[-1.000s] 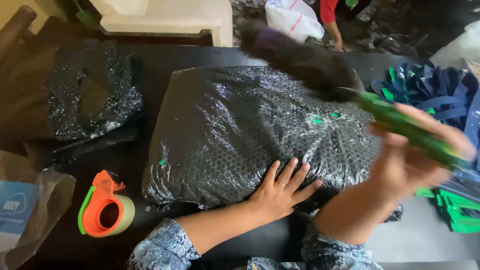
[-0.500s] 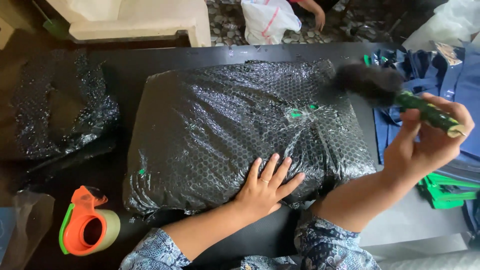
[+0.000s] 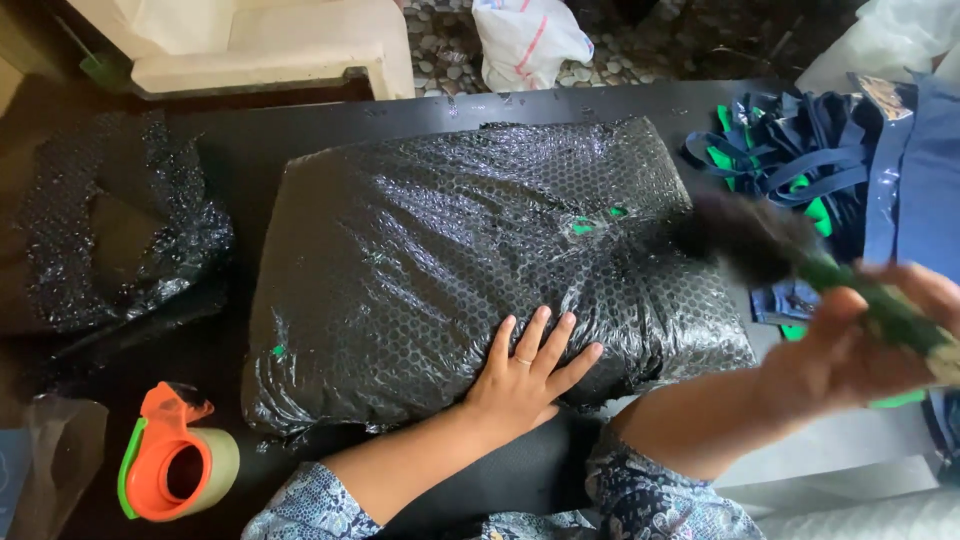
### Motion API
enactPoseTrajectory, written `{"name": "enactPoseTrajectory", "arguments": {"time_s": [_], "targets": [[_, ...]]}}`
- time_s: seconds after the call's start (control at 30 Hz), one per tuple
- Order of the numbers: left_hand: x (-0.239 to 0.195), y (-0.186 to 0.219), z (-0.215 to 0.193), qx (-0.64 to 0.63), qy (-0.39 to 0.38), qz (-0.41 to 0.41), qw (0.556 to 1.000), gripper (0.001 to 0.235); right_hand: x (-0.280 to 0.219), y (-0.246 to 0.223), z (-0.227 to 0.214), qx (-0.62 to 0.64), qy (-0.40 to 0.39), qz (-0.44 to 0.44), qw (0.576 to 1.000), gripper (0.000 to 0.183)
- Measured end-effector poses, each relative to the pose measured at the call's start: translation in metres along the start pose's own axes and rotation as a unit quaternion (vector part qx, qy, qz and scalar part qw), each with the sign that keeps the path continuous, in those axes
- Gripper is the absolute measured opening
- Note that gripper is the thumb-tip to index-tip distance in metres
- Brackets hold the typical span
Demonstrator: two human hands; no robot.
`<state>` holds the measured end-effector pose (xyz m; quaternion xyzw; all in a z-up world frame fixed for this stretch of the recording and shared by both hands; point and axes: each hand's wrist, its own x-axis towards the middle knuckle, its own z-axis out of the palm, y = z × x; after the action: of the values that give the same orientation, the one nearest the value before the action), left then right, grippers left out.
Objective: The person uses a feather duster to wipe a black bubble-wrapped package on a table, then moves the package aside and dusts a green reusable shopping bag. The person flips the bag over and continues dusting both sides before setting it down.
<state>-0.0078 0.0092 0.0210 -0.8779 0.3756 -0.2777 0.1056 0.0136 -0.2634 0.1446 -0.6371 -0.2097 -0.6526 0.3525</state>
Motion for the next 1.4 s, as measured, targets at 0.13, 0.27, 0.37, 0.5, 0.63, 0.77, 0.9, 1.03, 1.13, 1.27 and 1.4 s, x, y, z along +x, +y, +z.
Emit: {"name": "enactPoseTrajectory", "arguments": {"time_s": [0.13,0.27,0.37,0.5,0.63,0.77,0.9,1.03,1.13,1.27,1.4], "targets": [[0.0,0.001,0.002,-0.003,0.003,-0.001,1.0,0.142,0.02,-0.012,0.031,-0.096,-0.087,0.014,0.992,0.029],[0.0,0.0,0.001,0.0,-0.005,0.003,1.0,0.143,0.016,-0.015,0.036,-0.025,-0.09,0.024,0.995,0.03],[0.0,0.001,0.001,-0.008,-0.01,0.003,1.0,0.142,0.01,-0.02,0.024,-0.038,-0.054,0.0,0.998,0.031],[-0.001,0.001,0.003,-0.005,-0.008,0.0,1.0,0.145,0.003,-0.021,0.006,-0.058,-0.017,-0.027,0.998,0.034],[-0.001,0.002,0.002,-0.006,-0.016,0.002,1.0,0.143,0.006,-0.003,0.019,-0.045,-0.042,-0.082,0.995,0.039],[0.0,0.001,0.002,-0.003,-0.007,0.001,1.0,0.144,0.013,-0.01,0.041,-0.022,-0.049,0.005,0.999,0.031],[0.0,0.0,0.001,0.01,-0.006,0.003,1.0,0.142,0.014,-0.011,0.046,-0.003,-0.101,0.046,0.994,0.031],[0.0,0.001,0.002,-0.003,-0.006,-0.002,1.0,0.144,0.007,-0.019,0.032,-0.015,-0.08,0.046,0.996,0.036],[0.001,0.001,0.002,-0.004,-0.007,-0.003,1.0,0.143,-0.001,-0.022,0.007,-0.073,-0.055,0.013,0.996,0.036],[0.004,-0.001,-0.01,-0.02,-0.025,-0.01,0.999,0.143,-0.029,-0.001,-0.051,-0.166,0.148,-0.075,0.972,0.021],[-0.003,-0.003,-0.029,-0.153,-0.008,0.009,0.988,0.126,-0.125,0.055,-0.168,-0.504,0.357,-0.158,0.77,0.051]]}}
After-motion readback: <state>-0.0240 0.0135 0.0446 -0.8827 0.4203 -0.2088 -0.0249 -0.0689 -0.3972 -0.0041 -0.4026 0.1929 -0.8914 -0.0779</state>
